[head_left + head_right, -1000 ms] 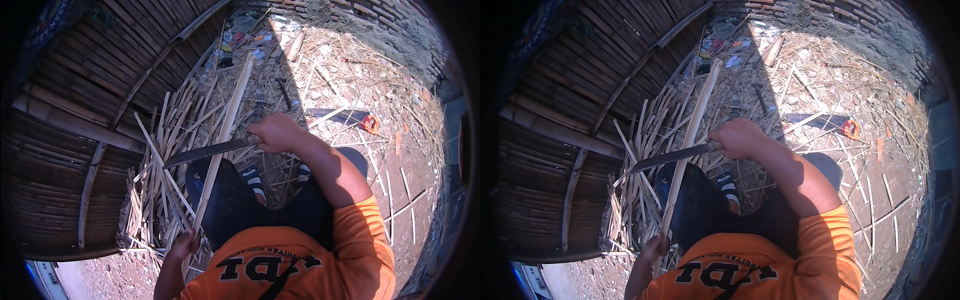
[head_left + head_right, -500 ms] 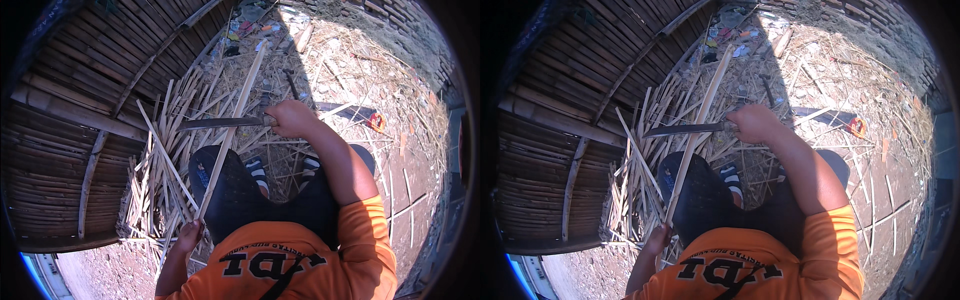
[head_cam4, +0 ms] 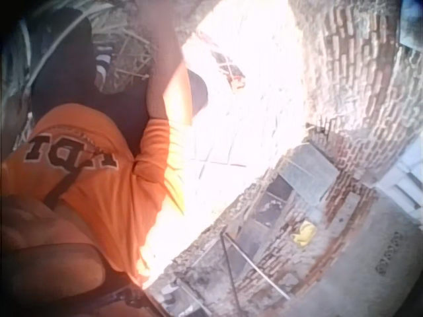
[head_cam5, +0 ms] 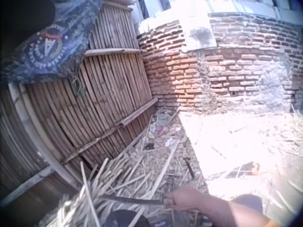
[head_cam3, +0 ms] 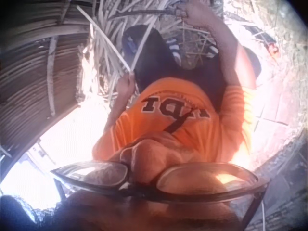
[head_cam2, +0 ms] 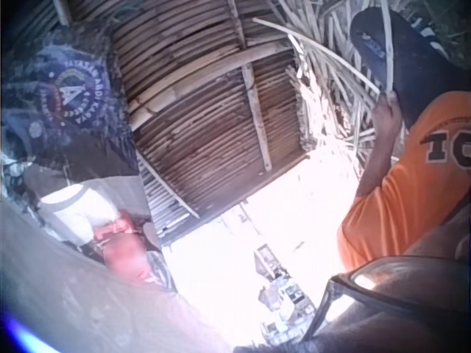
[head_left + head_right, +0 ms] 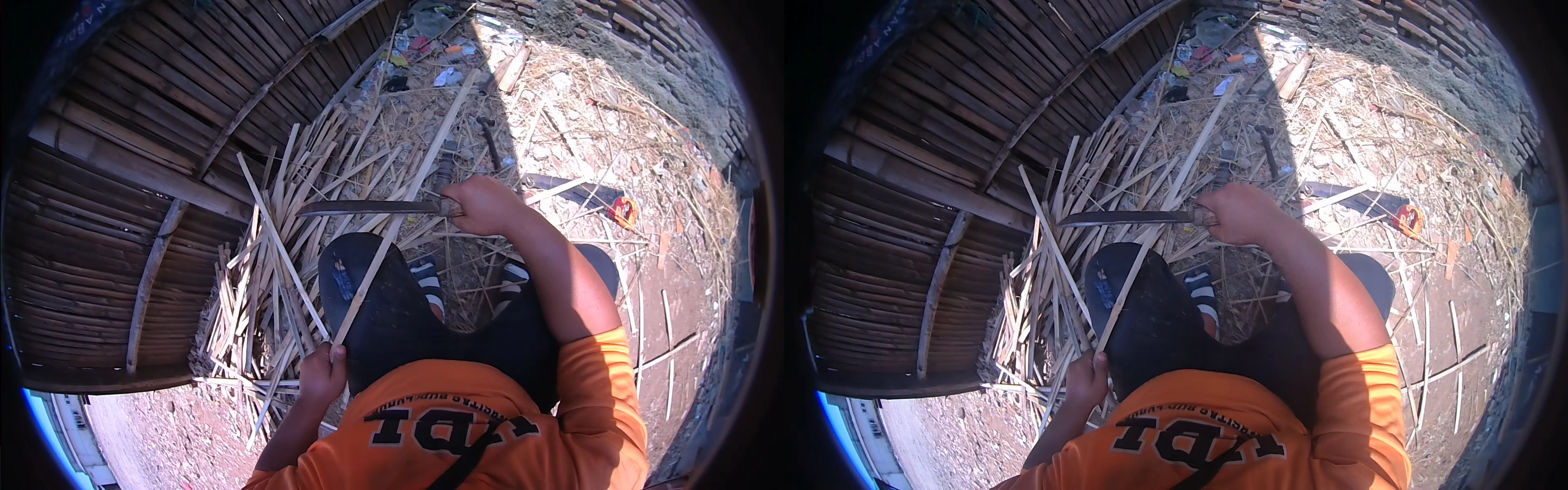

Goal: The person uses a machete to shave and smooth a strip of bamboo while holding it against a wooden post on the ground.

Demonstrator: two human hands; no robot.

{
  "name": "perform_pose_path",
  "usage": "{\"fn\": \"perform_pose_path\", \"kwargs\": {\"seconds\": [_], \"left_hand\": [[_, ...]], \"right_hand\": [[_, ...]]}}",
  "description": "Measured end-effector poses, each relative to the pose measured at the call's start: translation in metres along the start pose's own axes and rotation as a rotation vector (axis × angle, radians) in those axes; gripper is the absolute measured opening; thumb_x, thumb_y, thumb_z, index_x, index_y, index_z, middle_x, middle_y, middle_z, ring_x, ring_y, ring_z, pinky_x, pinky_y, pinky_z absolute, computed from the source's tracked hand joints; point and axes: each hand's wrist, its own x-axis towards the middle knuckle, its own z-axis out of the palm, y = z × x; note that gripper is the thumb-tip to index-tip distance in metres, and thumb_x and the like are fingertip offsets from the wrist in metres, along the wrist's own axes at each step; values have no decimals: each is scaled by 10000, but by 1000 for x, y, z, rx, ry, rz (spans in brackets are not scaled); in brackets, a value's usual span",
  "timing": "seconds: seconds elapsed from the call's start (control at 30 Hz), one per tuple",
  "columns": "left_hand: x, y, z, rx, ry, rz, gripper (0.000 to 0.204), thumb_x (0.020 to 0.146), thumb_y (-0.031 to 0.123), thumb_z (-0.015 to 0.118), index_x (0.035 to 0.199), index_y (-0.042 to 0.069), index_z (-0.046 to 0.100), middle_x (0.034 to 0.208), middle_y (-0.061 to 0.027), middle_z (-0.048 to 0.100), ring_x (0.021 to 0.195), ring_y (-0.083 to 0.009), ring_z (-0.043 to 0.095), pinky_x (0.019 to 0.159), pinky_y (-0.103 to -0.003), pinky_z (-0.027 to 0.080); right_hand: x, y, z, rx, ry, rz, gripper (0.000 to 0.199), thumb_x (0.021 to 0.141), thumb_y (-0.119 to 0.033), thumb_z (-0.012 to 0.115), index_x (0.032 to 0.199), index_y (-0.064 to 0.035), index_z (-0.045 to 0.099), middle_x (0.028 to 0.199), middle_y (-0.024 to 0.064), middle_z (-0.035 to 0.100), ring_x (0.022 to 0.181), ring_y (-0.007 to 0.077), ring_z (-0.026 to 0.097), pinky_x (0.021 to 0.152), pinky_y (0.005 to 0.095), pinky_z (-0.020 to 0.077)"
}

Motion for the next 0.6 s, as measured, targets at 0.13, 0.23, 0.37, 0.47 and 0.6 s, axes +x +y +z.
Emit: {"fn": "perform_pose_path", "kwargs": {"seconds": [0.13, 0.23, 0.37, 0.47, 0.6], "left_hand": [[2, -3, 2, 7, 4, -24, 461, 1010, 413, 499, 836, -5, 588, 690, -259, 622, 710, -488, 643, 628, -528, 490], [2, -5, -4, -17, -19, -25, 466, 1012, 419, 498, 848, -7, 592, 691, -248, 627, 693, -468, 647, 621, -517, 492], [8, -5, -17, -161, -151, -100, 512, 1035, 464, 463, 890, -4, 611, 649, -173, 611, 616, -331, 642, 607, -449, 488], [15, -17, -23, -304, -266, -123, 550, 1050, 494, 426, 909, -2, 619, 638, -116, 587, 607, -221, 586, 617, -393, 470], [16, -17, -21, -282, -257, -93, 562, 1058, 491, 403, 924, -10, 620, 651, -106, 590, 619, -207, 554, 635, -383, 458]], "right_hand": [[7, -18, 5, -45, -110, -122, 302, 724, -183, 691, 1005, -76, 668, 845, 212, 682, 880, 419, 672, 799, 519, 531], [7, 35, 3, 156, 42, 117, 329, 722, -190, 695, 1020, -53, 671, 862, 216, 686, 877, 424, 670, 804, 511, 532], [7, 41, -10, 235, 128, 286, 370, 720, -207, 701, 1038, -20, 670, 880, 226, 689, 867, 429, 666, 809, 501, 534], [5, -7, 5, 72, -11, 43, 367, 724, -197, 681, 1069, -72, 664, 873, 229, 684, 885, 422, 669, 806, 522, 530], [7, -29, 20, -26, -88, -222, 341, 725, -199, 674, 1041, -75, 651, 810, 219, 671, 829, 440, 661, 747, 524, 525]]}}
